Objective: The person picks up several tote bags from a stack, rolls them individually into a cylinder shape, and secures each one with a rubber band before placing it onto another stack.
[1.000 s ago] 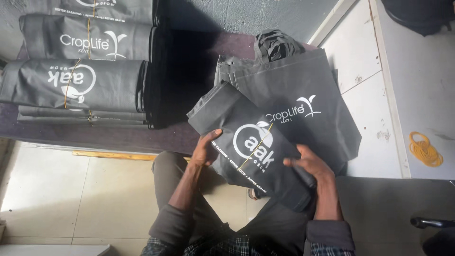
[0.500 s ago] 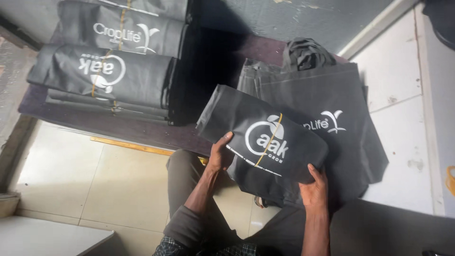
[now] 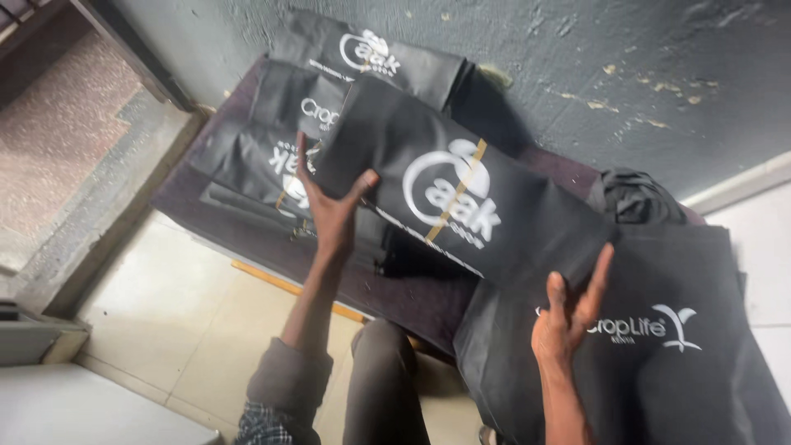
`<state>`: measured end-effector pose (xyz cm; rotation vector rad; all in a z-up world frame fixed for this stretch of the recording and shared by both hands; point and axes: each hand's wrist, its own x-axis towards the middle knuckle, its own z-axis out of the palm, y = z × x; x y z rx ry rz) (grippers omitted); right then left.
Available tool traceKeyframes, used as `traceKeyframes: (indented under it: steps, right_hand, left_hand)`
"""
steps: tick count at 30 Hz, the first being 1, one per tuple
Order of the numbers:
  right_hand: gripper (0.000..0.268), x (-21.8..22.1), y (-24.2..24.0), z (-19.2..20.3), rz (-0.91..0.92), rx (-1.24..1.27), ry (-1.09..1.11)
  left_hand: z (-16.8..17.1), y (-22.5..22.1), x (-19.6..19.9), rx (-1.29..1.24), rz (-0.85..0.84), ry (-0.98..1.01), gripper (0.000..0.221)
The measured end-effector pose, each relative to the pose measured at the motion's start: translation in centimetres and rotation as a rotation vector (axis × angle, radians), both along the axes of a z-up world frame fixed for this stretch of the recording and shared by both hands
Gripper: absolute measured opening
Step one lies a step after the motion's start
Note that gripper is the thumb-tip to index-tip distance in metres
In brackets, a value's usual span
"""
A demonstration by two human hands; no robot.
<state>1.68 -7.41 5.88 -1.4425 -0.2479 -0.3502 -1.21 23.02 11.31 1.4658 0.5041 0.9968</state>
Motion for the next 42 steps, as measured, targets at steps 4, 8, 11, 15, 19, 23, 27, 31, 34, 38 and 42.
traceKeyframes:
  steps: [4,8,11,15,19,23,27,31,34,38,42]
  right_hand:
    - [0.074,6.8,8.3,1.2,0.082,-0.061,-0.186]
    - [0.060,13.5,15.9,3.8,0.036,-0.287,-0.288]
    - [0.049,19.0,20.7,2.0,0.011,-0.312,-0.333]
    - [0.039,25.7,25.8,-9.5,-0.055,-0.648,-0.346]
    - [0.037,25.0,25.8,-7.0,-0.089,-0.794,-0.417]
    - [0.047,23.2,27.2,-3.1,-0.111,-1.046,-0.521]
    - [0.044,27.0,28.7,-8.9,0.005,-1.149,-0.354]
    - [0.049,23.9,26.3,-4.3,0.113,-1.146,-0.193]
    - [0.058,18.8,20.5,-3.4,0.123,-0.945,-0.378]
    - [0.040,10.1,8.8,-6.4,0.131,-0.783,-0.262]
    - [0.033,2.8,-5.0,-11.2,-0.067,-1.126,-0.140]
  left_hand:
    - [-3.4,12.4,7.7,0.075,-0.004,-0.281,0.107]
    - [-2.0,21.4,14.0,0.242,0.043,-0.275,0.085]
    - [-3.7,26.9,18.4,0.374,0.193,-0.093,0.080]
    - [-9.7,29.9,20.7,0.667,0.397,0.676,0.083]
    - [-12.1,32.2,23.2,0.819,0.396,0.853,0.069]
    - [-8.0,28.8,24.7,1.082,0.281,0.752,0.060]
    - [-12.3,28.6,25.0,1.077,0.088,0.802,0.055]
    - [-11.7,30.0,25.1,1.093,-0.050,0.752,0.062]
    - [-6.9,23.5,20.4,1.022,-0.057,0.665,0.064]
    - [-2.2,10.6,13.0,0.942,-0.305,0.256,0.035]
    - [-3.5,-6.1,3.6,0.341,-0.690,0.127,0.014]
